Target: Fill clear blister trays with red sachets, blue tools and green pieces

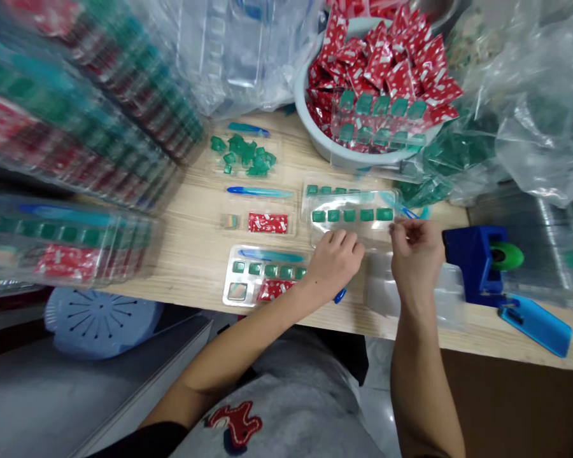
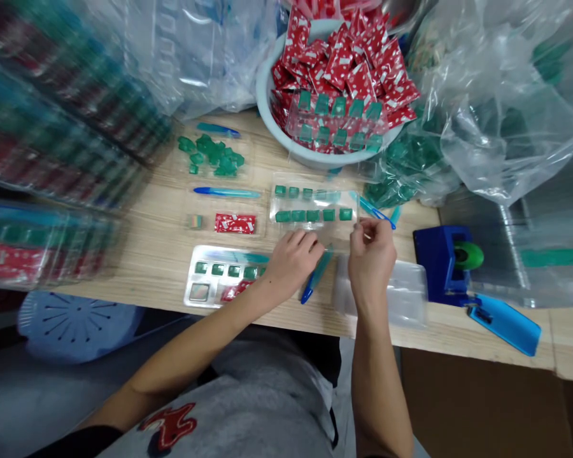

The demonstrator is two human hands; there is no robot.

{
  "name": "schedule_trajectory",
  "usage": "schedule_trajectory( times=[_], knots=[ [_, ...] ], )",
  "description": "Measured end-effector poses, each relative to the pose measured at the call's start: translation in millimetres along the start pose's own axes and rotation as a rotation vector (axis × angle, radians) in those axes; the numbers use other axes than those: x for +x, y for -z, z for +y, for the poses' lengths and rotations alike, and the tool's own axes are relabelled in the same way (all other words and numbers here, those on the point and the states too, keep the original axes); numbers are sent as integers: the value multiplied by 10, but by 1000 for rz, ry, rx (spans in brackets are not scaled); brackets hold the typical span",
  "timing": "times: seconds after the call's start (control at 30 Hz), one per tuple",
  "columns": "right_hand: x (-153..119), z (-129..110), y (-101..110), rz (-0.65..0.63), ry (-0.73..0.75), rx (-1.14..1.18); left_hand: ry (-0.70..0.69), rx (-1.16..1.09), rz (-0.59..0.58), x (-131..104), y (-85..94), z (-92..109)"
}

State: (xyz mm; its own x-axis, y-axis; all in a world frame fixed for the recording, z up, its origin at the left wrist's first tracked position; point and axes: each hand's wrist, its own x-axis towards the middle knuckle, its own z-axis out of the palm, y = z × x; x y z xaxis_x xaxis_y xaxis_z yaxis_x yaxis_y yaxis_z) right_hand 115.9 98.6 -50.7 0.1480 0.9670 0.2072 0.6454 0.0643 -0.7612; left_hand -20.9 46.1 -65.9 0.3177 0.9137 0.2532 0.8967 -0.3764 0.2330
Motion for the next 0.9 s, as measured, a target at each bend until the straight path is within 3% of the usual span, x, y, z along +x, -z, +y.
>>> schedule_trajectory(
  times=[0.1, 0.23, 0.6, 0.77, 0.9],
  knots=[
    [1, 5, 26, 76, 137, -230, -17, 2, -43, 41, -19, -4],
    [-37, -35, 69, 40, 102, -268, -50, 28, -24, 13, 5, 7],
    [-42, 34, 123, -97, -84, -34, -110, 104, 275, 14, 85, -66],
    [-97, -71, 205, 2, 44, -59, -129, 31, 434, -44, 140, -38],
    [-132, -129, 227, 58, 6, -93, -117, 27, 438, -72, 116, -20]
  ],
)
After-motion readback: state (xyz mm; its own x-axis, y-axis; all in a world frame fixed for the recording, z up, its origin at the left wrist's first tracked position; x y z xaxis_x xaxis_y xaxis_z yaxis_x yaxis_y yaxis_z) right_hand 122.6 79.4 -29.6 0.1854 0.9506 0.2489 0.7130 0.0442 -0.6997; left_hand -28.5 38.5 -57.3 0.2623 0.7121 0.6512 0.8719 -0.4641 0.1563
